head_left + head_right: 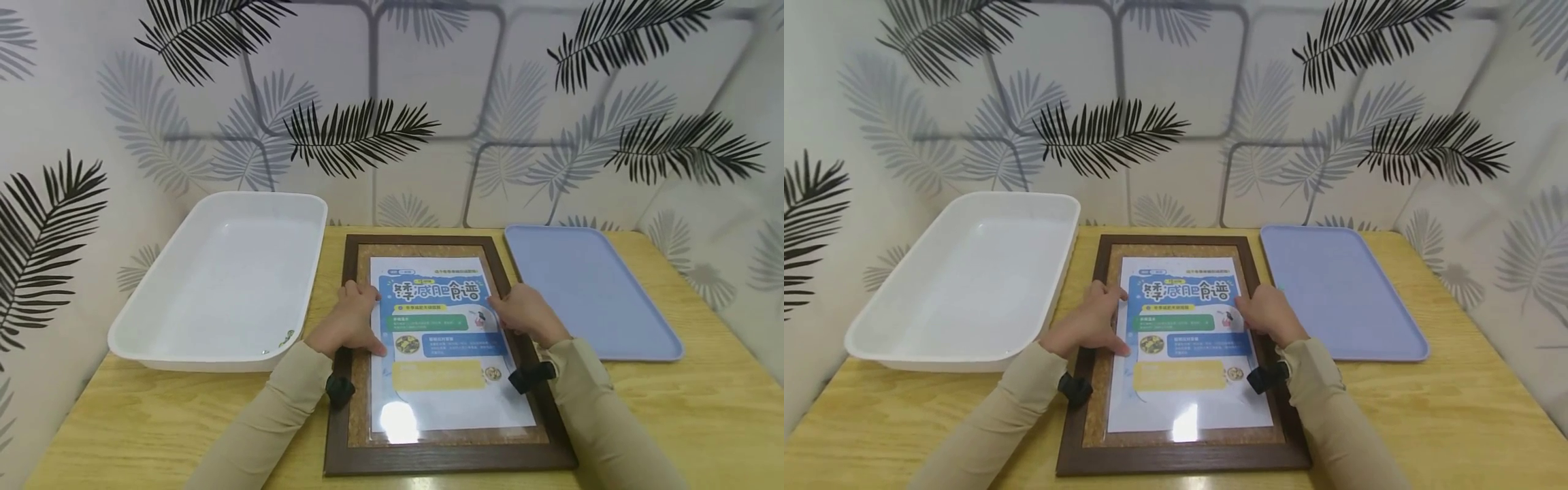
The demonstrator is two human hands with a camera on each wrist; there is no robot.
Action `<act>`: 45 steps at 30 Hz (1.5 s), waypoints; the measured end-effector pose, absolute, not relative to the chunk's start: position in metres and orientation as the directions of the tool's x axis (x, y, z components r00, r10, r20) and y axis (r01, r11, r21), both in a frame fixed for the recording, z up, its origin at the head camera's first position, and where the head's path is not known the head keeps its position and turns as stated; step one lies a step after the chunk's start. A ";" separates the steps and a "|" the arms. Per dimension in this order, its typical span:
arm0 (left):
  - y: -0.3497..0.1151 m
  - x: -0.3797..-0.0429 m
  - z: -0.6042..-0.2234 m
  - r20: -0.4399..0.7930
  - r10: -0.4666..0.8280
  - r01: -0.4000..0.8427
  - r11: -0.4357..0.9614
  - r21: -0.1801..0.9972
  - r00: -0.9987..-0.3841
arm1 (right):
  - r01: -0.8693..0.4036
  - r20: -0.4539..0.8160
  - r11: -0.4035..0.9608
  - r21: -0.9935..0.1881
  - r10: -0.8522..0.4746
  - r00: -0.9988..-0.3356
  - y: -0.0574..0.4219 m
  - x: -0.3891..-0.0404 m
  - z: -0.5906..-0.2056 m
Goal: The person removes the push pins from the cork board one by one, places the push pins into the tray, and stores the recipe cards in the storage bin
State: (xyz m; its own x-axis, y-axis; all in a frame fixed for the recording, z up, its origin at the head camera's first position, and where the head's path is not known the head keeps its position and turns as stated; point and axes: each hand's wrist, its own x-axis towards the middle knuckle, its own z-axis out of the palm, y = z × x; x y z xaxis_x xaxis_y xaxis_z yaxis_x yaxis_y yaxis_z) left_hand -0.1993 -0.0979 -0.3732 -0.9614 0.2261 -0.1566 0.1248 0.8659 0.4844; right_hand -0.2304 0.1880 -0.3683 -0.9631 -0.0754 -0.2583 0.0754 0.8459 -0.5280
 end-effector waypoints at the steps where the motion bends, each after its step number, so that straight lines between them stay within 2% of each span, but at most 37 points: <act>1: -0.098 -0.199 -0.373 -0.160 0.233 0.128 0.863 0.488 -0.959 | 0.077 -0.259 0.843 -0.533 -0.076 -0.963 0.189 -0.230 -0.369; 11: -0.098 -0.199 -0.374 -0.165 0.236 0.121 0.850 0.514 -0.958 | 0.176 -0.330 0.717 -0.675 -0.080 -0.940 0.201 -0.231 -0.376; 13: -0.098 -0.199 -0.374 -0.165 0.236 0.118 0.844 0.523 -0.958 | 0.151 -0.318 0.714 -0.684 -0.106 -0.942 0.205 -0.232 -0.376; 20: -0.098 -0.200 -0.377 -0.165 0.237 0.113 0.834 0.540 -0.957 | -0.061 -0.203 0.701 -0.711 -0.287 -0.936 0.217 -0.233 -0.375; 26: -0.099 -0.200 -0.377 -0.162 0.235 0.116 0.838 0.533 -0.958 | -0.066 -0.216 0.617 -0.784 -0.371 -0.903 0.220 -0.233 -0.377; 33: -0.100 -0.200 -0.376 -0.156 0.245 0.126 0.835 0.535 -0.957 | -0.119 -0.222 0.628 -0.769 -0.436 -0.872 0.221 -0.230 -0.376; 38: -0.100 -0.201 -0.376 -0.164 0.234 0.113 0.836 0.537 -0.958 | -0.062 -0.243 0.549 -0.834 -0.466 -0.851 0.224 -0.227 -0.382; 45: -0.102 -0.203 -0.376 -0.187 0.228 0.087 0.825 0.559 -0.955 | -0.022 -0.187 0.397 -0.917 -0.479 -0.857 0.228 -0.224 -0.392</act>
